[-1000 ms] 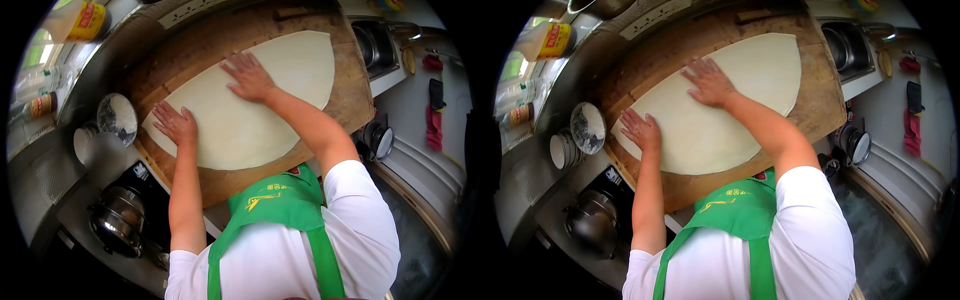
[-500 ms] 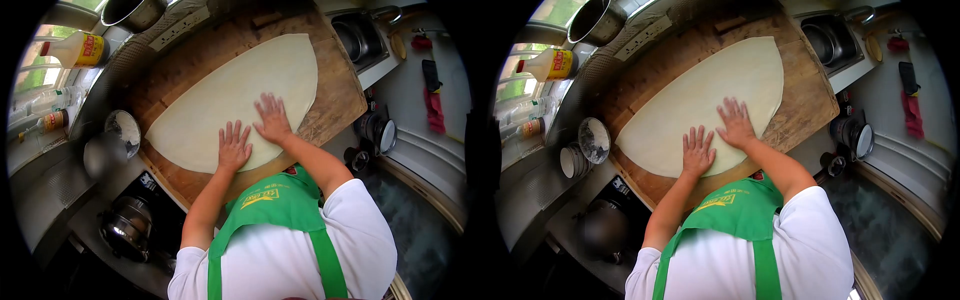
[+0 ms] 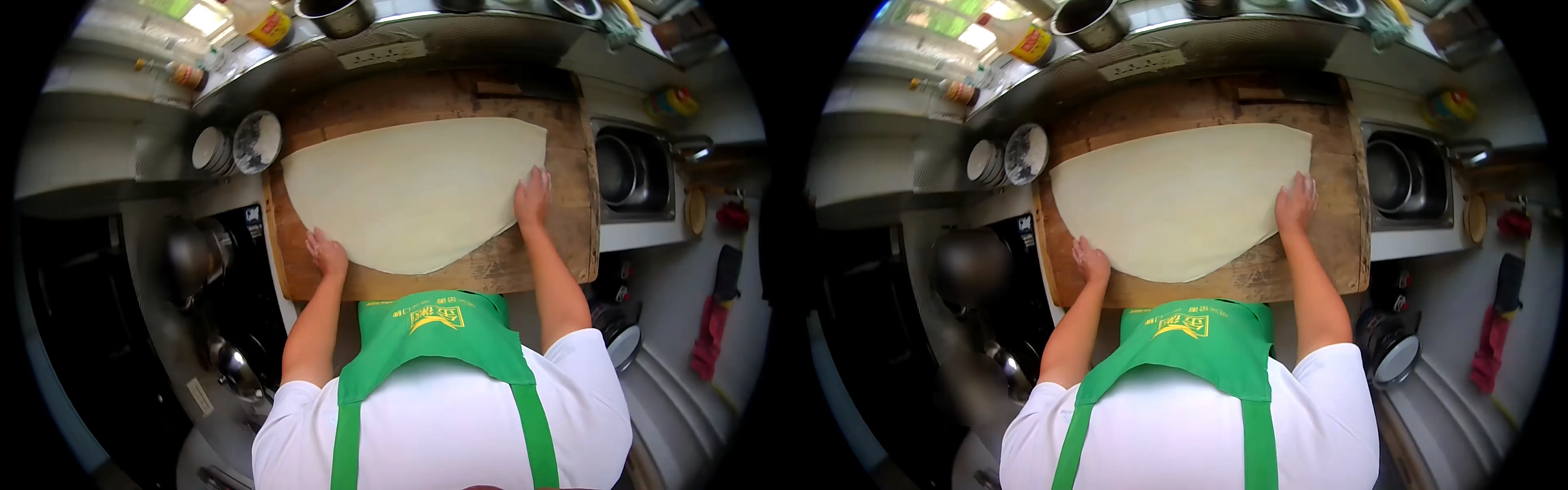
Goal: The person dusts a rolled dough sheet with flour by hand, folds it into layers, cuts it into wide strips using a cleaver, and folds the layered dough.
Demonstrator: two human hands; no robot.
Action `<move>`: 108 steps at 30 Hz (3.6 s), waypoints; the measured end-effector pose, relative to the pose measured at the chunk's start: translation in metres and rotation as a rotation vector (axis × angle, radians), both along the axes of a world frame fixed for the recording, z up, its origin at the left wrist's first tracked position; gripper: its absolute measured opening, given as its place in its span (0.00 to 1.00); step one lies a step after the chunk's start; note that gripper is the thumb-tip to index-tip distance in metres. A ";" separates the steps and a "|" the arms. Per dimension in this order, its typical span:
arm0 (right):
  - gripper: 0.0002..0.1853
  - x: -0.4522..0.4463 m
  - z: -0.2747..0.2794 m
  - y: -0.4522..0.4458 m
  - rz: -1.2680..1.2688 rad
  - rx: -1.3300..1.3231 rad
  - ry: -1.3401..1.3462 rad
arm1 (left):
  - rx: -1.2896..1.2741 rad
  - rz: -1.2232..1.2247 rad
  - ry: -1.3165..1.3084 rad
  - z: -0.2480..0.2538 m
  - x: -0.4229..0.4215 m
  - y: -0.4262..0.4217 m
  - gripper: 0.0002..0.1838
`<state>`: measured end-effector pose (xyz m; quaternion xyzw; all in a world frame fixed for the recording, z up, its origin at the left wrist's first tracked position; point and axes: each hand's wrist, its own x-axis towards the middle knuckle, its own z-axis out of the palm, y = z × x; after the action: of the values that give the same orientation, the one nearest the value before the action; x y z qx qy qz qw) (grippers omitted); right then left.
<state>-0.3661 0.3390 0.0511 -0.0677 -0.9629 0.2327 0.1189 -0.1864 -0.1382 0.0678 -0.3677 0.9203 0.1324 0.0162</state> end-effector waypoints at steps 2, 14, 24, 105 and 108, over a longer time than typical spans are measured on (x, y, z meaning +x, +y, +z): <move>0.30 -0.001 -0.010 -0.003 -0.063 -0.299 0.035 | 0.026 0.061 0.088 -0.015 0.018 0.033 0.29; 0.25 0.066 0.019 0.011 -0.574 -1.389 -0.665 | 0.976 1.323 0.660 0.007 0.013 0.102 0.13; 0.14 0.058 -0.009 -0.007 -0.685 -1.423 -0.980 | 1.387 1.297 0.733 -0.007 0.021 0.088 0.29; 0.25 -0.160 0.116 -0.169 0.091 -1.390 -0.433 | 1.300 -0.008 0.679 0.102 -0.287 0.010 0.17; 0.20 -0.160 0.122 -0.168 0.123 -1.460 -0.342 | 1.391 -0.030 0.680 0.114 -0.282 0.016 0.19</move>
<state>-0.5264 0.1711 0.1731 -0.1106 -0.5711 0.8044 -0.1205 -0.4687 -0.1219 0.1821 -0.1996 0.5849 0.7852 -0.0382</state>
